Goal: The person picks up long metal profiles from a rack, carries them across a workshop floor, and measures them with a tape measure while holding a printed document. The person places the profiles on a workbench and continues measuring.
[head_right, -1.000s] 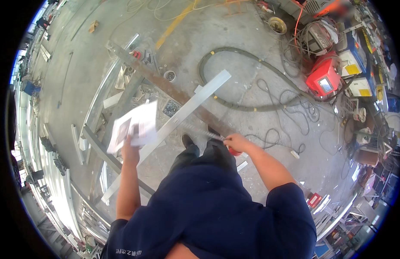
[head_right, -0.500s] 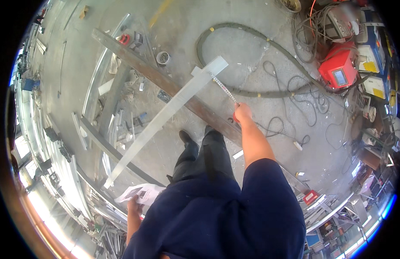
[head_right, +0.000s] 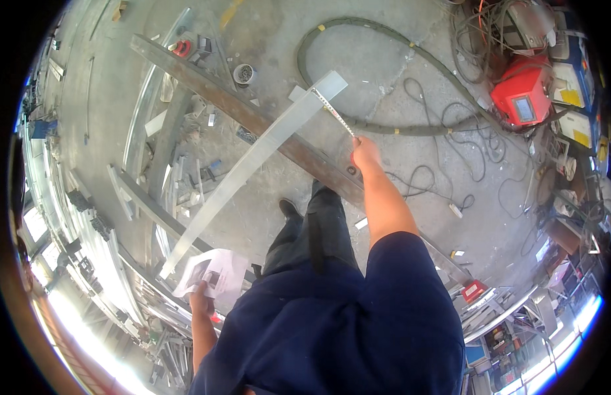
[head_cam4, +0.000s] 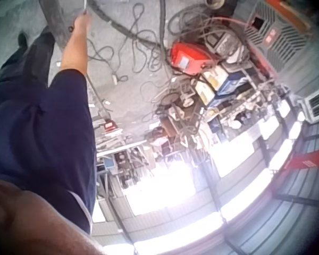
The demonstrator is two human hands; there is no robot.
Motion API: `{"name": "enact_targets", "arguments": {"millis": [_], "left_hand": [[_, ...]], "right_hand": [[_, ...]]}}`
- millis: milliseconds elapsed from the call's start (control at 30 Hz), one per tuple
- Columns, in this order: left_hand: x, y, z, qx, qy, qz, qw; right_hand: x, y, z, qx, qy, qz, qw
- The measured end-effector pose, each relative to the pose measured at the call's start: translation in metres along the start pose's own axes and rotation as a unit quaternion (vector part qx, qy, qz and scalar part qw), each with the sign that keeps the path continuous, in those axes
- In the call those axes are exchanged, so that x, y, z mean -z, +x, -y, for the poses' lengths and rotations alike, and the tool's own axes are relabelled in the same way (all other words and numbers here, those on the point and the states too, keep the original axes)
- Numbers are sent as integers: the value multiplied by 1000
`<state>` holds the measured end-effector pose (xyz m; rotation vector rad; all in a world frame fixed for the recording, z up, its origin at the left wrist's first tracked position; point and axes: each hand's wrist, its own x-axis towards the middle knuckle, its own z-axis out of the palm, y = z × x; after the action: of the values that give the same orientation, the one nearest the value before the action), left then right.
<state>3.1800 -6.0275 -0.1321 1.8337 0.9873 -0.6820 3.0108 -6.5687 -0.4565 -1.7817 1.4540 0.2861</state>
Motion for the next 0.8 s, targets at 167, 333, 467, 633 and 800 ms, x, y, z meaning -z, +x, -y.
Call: {"name": "enact_targets", "arguments": {"millis": [167,333,467,633,800], "left_hand": [[11,2,9,13,5,1,1000],[14,4,17,25,-9,5,1000],[16,1,16,38,7,-10,999],[18,0,14,7,-8,-12,1000],[21,-5,13,19,23,-36,999]], "right_hand": [[1,1,-11,1,-13,-1,1000],[4,8,-12,3,-23,-2,1000],[4,8,-12,16,-23,-8,1000],[2,6,-12,19,-29,5,999],[-2,7,-13,-9,-14,19,1000]]}}
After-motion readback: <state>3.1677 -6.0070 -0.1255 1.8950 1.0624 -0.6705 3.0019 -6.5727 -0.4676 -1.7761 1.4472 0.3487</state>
